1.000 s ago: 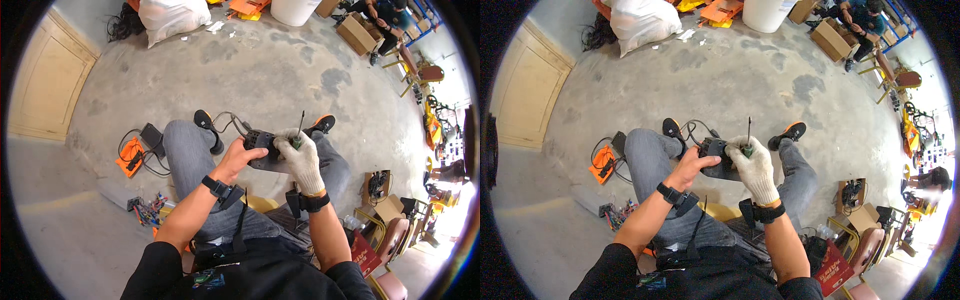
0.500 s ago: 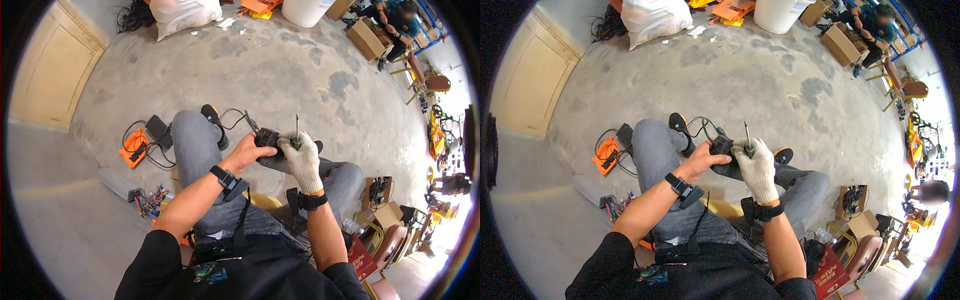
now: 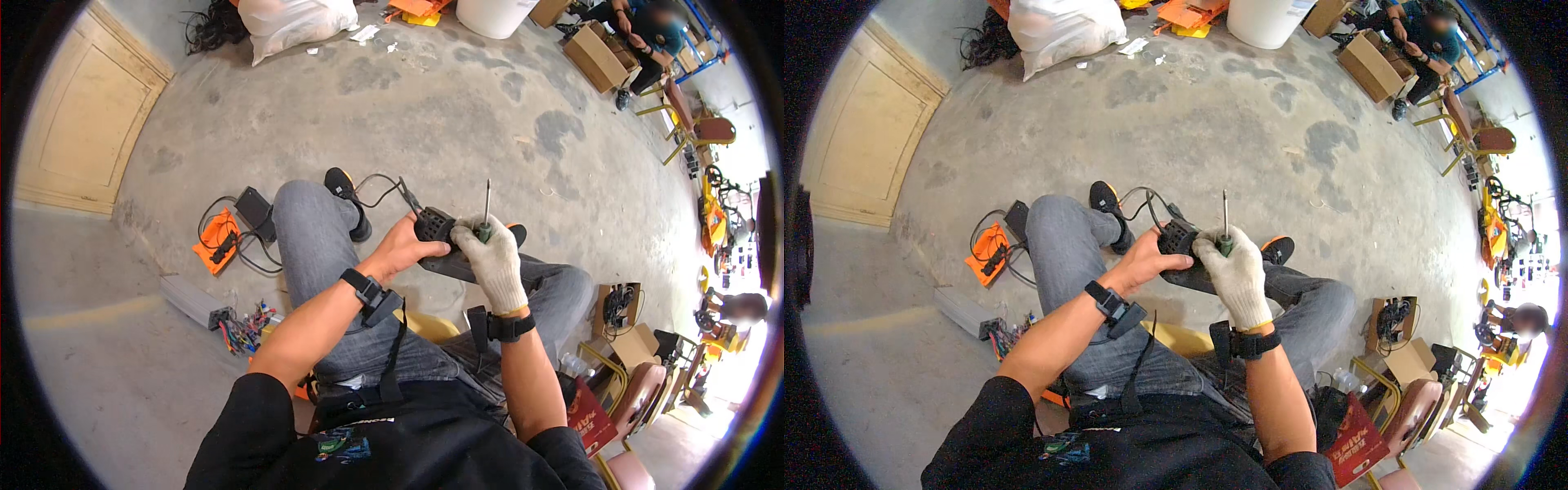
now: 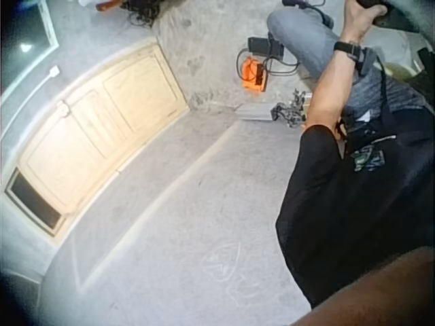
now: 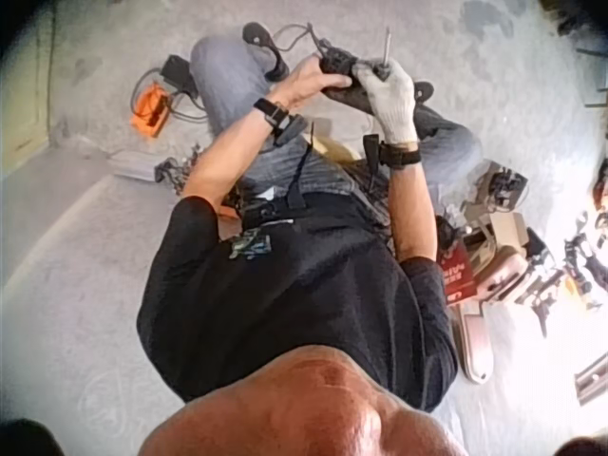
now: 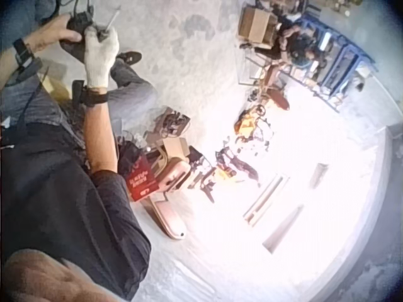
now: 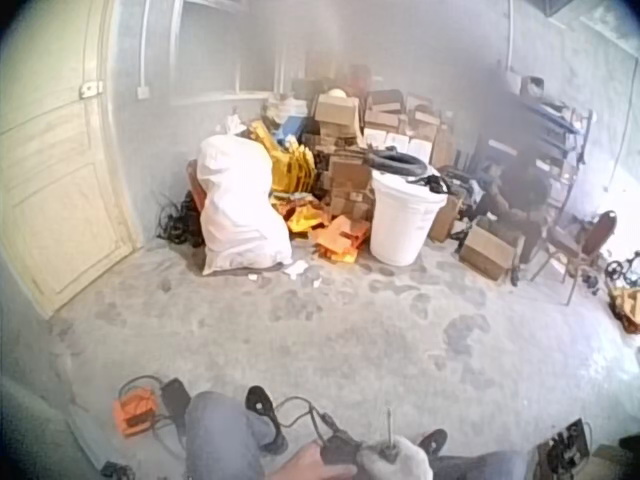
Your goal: Dismantling and inspecting a power supply unit and an orange plastic casing using a screwdriver.
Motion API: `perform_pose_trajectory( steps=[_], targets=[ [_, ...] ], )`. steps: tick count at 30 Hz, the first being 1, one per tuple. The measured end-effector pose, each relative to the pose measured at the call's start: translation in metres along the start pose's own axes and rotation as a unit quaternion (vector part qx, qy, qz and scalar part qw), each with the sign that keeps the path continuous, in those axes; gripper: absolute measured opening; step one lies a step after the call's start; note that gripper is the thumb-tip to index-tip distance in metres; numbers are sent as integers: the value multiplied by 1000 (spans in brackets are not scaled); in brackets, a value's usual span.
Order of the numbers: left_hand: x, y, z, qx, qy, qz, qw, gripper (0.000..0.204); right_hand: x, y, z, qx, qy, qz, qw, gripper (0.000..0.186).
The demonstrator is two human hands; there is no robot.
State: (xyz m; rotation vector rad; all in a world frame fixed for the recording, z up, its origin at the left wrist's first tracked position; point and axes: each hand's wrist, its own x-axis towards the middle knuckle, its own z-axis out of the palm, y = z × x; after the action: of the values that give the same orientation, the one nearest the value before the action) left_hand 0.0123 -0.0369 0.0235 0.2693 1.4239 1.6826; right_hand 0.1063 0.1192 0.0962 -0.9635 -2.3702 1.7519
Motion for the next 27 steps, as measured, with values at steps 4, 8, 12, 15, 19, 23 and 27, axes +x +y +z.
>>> perform_pose_trajectory(
  steps=[4,8,12,15,19,23,27],
  targets=[
    [3,-2,-1,35,4,5,999,53,1,3,0,38,11,9,999,30],
    [2,-2,-2,46,-8,24,999,53,3,6,-2,-62,47,6,997,40],
    [2,-2,-2,32,-5,11,999,54,7,4,-8,-33,31,-31,998,44],
    [2,-3,-3,17,-12,13,1000,55,8,1,-13,3,-52,25,998,43],
    [1,-4,-5,37,-26,27,999,57,8,-5,-16,55,-104,47,992,39],
    [1,-5,-6,35,-28,23,999,55,10,-10,-19,37,-141,57,988,43],
    [3,-5,-5,33,-30,27,999,52,10,-10,-18,84,-154,59,983,45]
  ],
)
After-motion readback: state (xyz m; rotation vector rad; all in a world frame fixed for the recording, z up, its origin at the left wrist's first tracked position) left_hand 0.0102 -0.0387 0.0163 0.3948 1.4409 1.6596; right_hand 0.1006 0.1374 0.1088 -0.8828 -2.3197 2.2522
